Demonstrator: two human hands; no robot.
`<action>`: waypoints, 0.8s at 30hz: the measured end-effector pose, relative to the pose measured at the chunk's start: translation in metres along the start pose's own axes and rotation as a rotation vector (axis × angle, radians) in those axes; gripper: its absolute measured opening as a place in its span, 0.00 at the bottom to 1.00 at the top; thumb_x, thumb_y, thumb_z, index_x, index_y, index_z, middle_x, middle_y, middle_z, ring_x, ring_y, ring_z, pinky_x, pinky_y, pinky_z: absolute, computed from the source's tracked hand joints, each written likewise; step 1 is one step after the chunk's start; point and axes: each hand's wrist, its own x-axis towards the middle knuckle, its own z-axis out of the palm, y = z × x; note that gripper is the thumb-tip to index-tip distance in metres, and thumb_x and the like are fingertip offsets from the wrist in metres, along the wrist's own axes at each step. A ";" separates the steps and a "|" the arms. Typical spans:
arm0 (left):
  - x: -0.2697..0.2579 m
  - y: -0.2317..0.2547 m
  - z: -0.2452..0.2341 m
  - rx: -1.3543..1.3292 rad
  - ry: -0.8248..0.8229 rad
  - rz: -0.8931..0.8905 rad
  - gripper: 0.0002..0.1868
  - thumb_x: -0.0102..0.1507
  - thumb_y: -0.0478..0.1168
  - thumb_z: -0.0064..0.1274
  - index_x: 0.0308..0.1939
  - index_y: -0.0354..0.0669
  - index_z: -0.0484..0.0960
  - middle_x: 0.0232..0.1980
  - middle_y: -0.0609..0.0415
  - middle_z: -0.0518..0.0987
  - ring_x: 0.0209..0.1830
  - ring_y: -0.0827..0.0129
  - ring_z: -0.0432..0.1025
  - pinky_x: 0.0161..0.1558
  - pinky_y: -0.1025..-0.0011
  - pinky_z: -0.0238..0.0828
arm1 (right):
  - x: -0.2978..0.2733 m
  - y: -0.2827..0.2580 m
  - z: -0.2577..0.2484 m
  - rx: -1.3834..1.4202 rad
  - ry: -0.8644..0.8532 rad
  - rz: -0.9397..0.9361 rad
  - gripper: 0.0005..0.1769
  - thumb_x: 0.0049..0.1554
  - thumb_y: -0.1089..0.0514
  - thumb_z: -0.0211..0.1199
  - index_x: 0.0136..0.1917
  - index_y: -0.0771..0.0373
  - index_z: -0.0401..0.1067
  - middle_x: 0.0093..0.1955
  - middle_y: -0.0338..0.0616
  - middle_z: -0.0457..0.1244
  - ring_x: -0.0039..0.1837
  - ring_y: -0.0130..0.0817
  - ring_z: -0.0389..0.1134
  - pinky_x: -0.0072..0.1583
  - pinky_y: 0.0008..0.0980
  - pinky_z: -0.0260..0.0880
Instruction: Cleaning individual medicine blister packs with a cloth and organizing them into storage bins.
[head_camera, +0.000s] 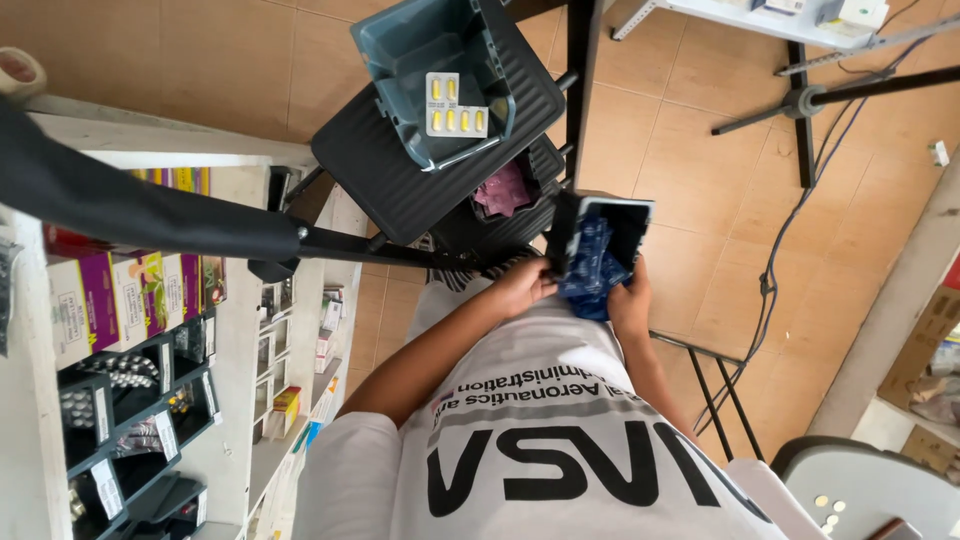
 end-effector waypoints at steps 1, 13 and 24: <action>0.002 0.003 0.011 0.000 0.000 -0.009 0.10 0.74 0.41 0.43 0.52 0.40 0.77 0.52 0.52 0.81 0.51 0.67 0.76 0.57 0.62 0.73 | 0.001 0.010 -0.002 -0.001 0.006 0.007 0.21 0.60 0.74 0.53 0.66 0.66 0.68 0.59 0.46 0.68 0.59 0.31 0.66 0.60 0.29 0.68; 0.062 0.001 -0.028 0.503 0.412 -0.063 0.28 0.71 0.51 0.43 0.72 0.46 0.61 0.56 0.63 0.74 0.50 0.65 0.74 0.52 0.64 0.71 | 0.050 0.198 0.031 -0.047 0.266 0.329 0.31 0.54 0.72 0.50 0.71 0.64 0.61 0.56 0.50 0.68 0.54 0.37 0.69 0.55 0.35 0.71; 0.007 -0.009 -0.188 0.974 0.642 0.239 0.12 0.67 0.43 0.53 0.49 0.38 0.79 0.40 0.50 0.84 0.31 0.67 0.80 0.35 0.68 0.78 | 0.110 0.285 0.128 -0.387 0.302 0.516 0.25 0.57 0.59 0.63 0.68 0.50 0.66 0.50 0.57 0.71 0.53 0.52 0.73 0.56 0.48 0.72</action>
